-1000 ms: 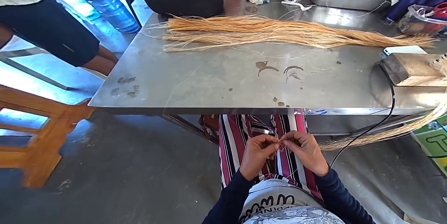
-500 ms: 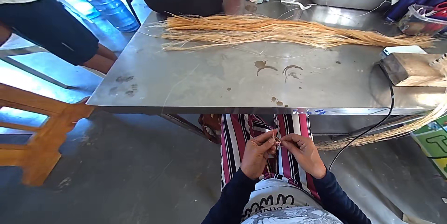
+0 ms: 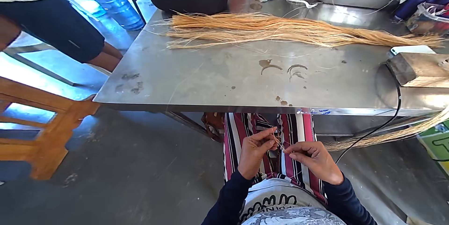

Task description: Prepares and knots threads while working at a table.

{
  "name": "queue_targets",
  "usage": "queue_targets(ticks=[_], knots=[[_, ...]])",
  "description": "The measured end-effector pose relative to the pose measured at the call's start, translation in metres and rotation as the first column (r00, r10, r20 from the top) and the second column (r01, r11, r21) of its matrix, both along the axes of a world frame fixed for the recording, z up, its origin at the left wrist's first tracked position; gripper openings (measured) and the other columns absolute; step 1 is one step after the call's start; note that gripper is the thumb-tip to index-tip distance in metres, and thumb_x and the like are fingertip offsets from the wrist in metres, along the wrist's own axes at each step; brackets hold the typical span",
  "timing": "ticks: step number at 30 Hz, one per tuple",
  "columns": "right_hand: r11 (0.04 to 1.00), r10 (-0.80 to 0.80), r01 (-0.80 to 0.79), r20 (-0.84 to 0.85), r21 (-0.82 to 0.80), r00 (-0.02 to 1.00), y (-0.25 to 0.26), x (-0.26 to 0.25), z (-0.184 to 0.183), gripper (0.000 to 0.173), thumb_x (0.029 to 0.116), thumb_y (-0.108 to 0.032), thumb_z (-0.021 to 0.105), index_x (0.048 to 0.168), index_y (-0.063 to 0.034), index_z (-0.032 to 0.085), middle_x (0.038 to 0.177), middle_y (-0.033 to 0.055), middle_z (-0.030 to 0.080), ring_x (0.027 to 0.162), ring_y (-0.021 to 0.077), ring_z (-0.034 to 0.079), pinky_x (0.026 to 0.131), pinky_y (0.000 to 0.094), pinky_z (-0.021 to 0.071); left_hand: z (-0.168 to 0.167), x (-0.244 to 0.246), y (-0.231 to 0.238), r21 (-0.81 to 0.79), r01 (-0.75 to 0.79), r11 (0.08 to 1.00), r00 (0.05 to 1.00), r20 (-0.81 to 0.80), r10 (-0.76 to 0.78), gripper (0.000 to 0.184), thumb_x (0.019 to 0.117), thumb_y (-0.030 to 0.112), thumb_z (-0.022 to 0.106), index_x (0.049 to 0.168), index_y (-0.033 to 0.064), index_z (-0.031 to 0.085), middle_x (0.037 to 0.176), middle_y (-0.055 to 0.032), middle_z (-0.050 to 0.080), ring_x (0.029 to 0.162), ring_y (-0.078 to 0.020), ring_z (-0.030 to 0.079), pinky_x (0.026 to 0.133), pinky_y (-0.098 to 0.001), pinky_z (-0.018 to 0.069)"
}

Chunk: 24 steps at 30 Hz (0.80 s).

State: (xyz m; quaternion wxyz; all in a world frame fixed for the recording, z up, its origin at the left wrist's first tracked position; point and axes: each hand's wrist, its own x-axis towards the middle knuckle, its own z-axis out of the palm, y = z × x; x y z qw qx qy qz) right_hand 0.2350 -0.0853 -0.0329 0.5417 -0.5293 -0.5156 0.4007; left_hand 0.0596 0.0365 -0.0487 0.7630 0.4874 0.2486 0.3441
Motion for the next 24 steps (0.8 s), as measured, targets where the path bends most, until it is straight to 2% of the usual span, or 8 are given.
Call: queue_targets(ticks=[7,10,15,18,21,24], knots=[[0.988,0.102,-0.106,0.043,0.116,0.994,-0.008,-0.007,0.004,0.016,0.0947,0.000,0.062,0.103,0.0029,0.076,0.092,-0.0005,0.075,0.076,-0.0085,0.061,0.069,0.0093,0.0509,0.003,0.006,-0.005,0.092,-0.093,0.991,0.994,-0.045,0.097,0.031,0.0892,-0.012,0.059,0.118,-0.0069,0.069,0.085,-0.0010,0.075,0.075,-0.0087,0.072,0.073,-0.0256,0.0620],[0.964,0.182,-0.193,0.074,0.183,0.980,-0.011,-0.010,0.007,0.015,0.0950,0.000,0.063,0.103,0.0037,0.075,0.088,0.0028,0.073,0.077,-0.0062,0.061,0.071,0.0096,0.0506,0.002,0.009,-0.006,0.127,-0.107,0.986,0.993,-0.045,0.114,0.031,0.0883,-0.012,0.059,0.117,-0.0061,0.070,0.084,0.0008,0.075,0.074,-0.0073,0.072,0.072,-0.0248,0.0618],[0.906,0.307,-0.333,0.137,0.263,0.942,-0.008,-0.024,0.007,0.015,0.0957,0.003,0.059,0.100,0.0070,0.073,0.078,0.0092,0.067,0.070,0.0008,0.058,0.068,0.0119,0.0480,0.000,0.010,-0.009,0.123,-0.117,0.985,0.993,-0.006,0.119,0.029,0.0872,-0.011,0.060,0.113,-0.0040,0.072,0.083,0.0010,0.075,0.073,-0.0069,0.071,0.071,-0.0244,0.0606],[0.874,0.366,-0.398,0.161,0.280,0.917,-0.003,-0.024,0.004,0.015,0.0944,0.005,0.058,0.099,0.0081,0.072,0.074,0.0101,0.065,0.068,0.0029,0.056,0.066,0.0131,0.0461,0.001,0.012,-0.012,0.114,-0.139,0.984,0.990,-0.009,0.141,0.030,0.0855,-0.012,0.060,0.111,-0.0036,0.073,0.081,0.0011,0.075,0.071,-0.0059,0.070,0.069,-0.0232,0.0603],[0.880,0.369,-0.400,0.161,0.257,0.915,0.001,-0.027,0.000,0.016,0.0948,0.004,0.058,0.100,0.0086,0.073,0.079,0.0108,0.069,0.072,0.0019,0.060,0.070,0.0127,0.0490,0.000,0.014,-0.010,0.064,-0.139,0.988,0.990,-0.011,0.140,0.029,0.0865,-0.011,0.060,0.112,-0.0039,0.073,0.081,0.0002,0.075,0.071,-0.0073,0.071,0.069,-0.0241,0.0606],[0.913,0.311,-0.349,0.195,0.212,0.930,0.003,-0.033,-0.005,0.017,0.0941,0.004,0.058,0.101,0.0078,0.074,0.083,0.0116,0.072,0.074,0.0035,0.063,0.072,0.0144,0.0515,-0.002,0.013,-0.002,0.010,-0.080,0.997,0.996,0.034,0.080,0.030,0.0894,-0.009,0.053,0.114,-0.0048,0.070,0.083,0.0000,0.074,0.075,-0.0092,0.071,0.073,-0.0265,0.0616]])
